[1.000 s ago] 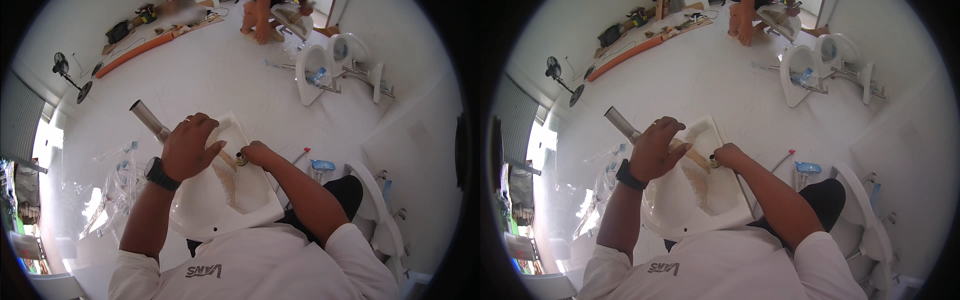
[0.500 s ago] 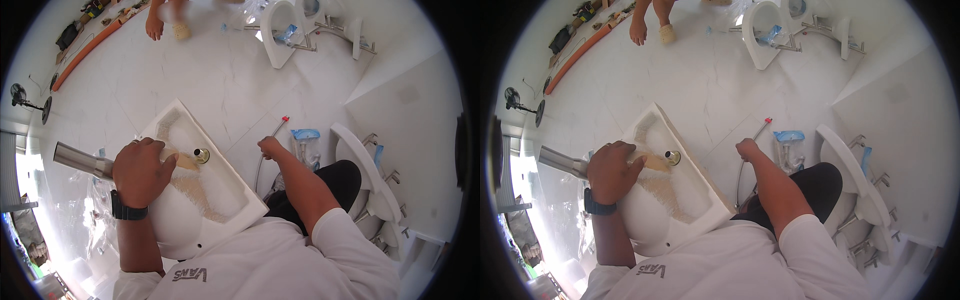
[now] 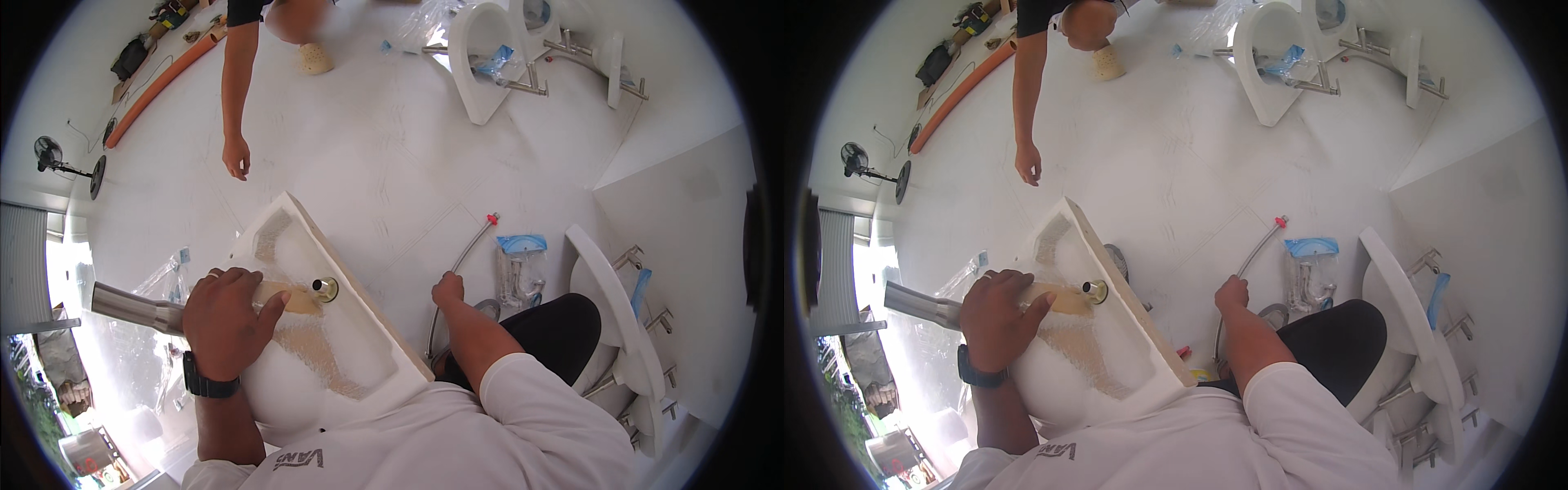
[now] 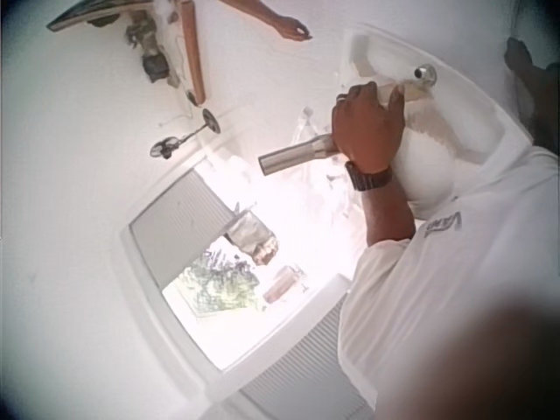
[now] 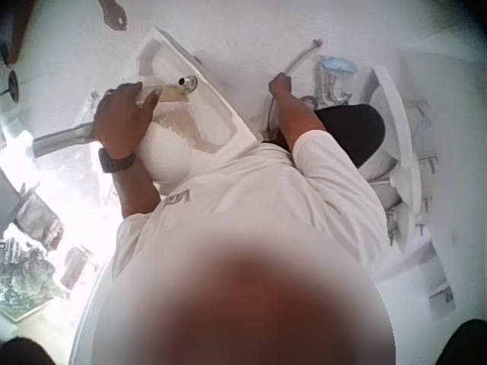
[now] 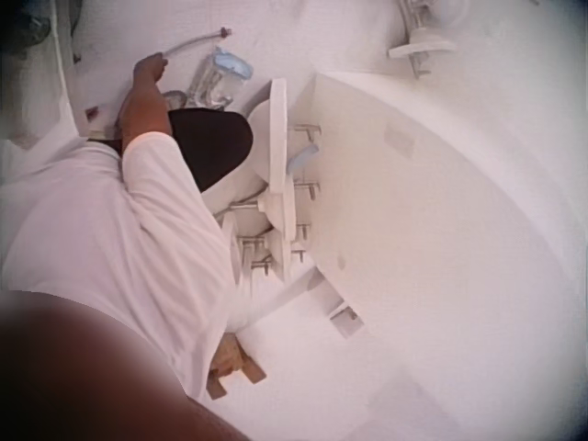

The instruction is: The person assembles a white ceramic sink by attaching a metal faucet and flexible hose. They insert the faucet through the sink, connect the hose, and tighten fittings by hand. The person then places the assembled sink among other sinks on the floor.

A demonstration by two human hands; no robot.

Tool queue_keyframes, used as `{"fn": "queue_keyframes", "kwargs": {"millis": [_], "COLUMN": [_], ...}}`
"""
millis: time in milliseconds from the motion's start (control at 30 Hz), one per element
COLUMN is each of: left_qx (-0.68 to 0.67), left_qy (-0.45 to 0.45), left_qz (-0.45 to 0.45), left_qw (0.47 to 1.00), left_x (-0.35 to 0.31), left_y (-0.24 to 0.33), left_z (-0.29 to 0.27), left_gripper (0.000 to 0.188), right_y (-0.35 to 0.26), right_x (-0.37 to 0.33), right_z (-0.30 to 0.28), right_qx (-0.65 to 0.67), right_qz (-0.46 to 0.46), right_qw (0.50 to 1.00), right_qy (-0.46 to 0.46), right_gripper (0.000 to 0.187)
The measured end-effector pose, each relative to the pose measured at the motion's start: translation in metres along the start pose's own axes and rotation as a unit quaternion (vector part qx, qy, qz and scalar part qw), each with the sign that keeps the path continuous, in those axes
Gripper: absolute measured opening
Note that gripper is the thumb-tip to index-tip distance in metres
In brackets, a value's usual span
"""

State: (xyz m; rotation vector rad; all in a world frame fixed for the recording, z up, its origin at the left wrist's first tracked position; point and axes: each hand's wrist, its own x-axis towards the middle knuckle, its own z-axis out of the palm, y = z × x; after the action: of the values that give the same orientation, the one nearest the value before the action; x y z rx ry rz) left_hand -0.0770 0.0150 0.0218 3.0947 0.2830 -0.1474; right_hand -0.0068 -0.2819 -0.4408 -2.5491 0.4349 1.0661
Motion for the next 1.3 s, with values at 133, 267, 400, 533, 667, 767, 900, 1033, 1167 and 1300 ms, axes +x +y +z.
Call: {"fn": "queue_keyframes", "kwargs": {"millis": [133, 267, 400, 533, 667, 767, 900, 1033, 1167, 1300], "left_qx": [0.008, -0.002, 0.000, 0.004, 0.005, 0.002, -0.031, -0.024, -0.025, -0.040], "left_qy": [-0.021, 0.011, 0.009, 0.010, 0.025, 0.043, 0.049, 0.035, 0.053, 0.063], "left_qz": [-0.004, 0.035, 0.043, 0.055, 0.074, 0.080, 0.079, 0.075, 0.079, 0.087], "left_qw": [1.000, 0.999, 0.999, 0.998, 0.997, 0.996, 0.995, 0.996, 0.995, 0.993], "left_x": [-0.002, -0.005, -0.012, -0.018, -0.021, -0.020, -0.019, -0.019, -0.022, -0.022], "left_y": [-0.010, -0.015, -0.017, -0.019, -0.020, -0.020, -0.021, -0.016, -0.013, -0.012], "left_z": [0.002, 0.004, 0.003, 0.005, 0.009, 0.012, 0.012, 0.010, 0.007, 0.002], "left_gripper": [0.035, 0.028, 0.027, 0.030, 0.031, 0.033, 0.042, 0.059, 0.069, 0.078], "right_y": [-0.010, -0.030, -0.043, -0.039, -0.052, -0.082, -0.131, -0.187, -0.234, -0.266], "right_x": [-0.014, -0.018, -0.025, -0.087, -0.190, -0.259, -0.335, -0.387, -0.424, -0.440], "right_z": [-0.018, -0.064, -0.164, -0.291, -0.356, -0.372, -0.377, -0.368, -0.356, -0.344], "right_qx": [0.155, 0.205, 0.289, 0.614, 0.410, 0.188, -0.011, -0.071, -0.091, -0.013], "right_qz": [-0.003, -0.061, -0.162, -0.144, -0.336, -0.374, -0.526, -0.590, -0.640, -0.677], "right_qw": [0.977, 0.932, 0.856, 0.772, 0.843, 0.874, 0.735, 0.675, 0.662, 0.671], "right_qy": [0.148, 0.292, 0.397, 0.077, 0.093, 0.246, 0.427, 0.437, 0.379, 0.302], "right_gripper": [0.032, 0.031, 0.033, 0.043, 0.044, 0.038, 0.023, 0.020, 0.026, 0.029]}}
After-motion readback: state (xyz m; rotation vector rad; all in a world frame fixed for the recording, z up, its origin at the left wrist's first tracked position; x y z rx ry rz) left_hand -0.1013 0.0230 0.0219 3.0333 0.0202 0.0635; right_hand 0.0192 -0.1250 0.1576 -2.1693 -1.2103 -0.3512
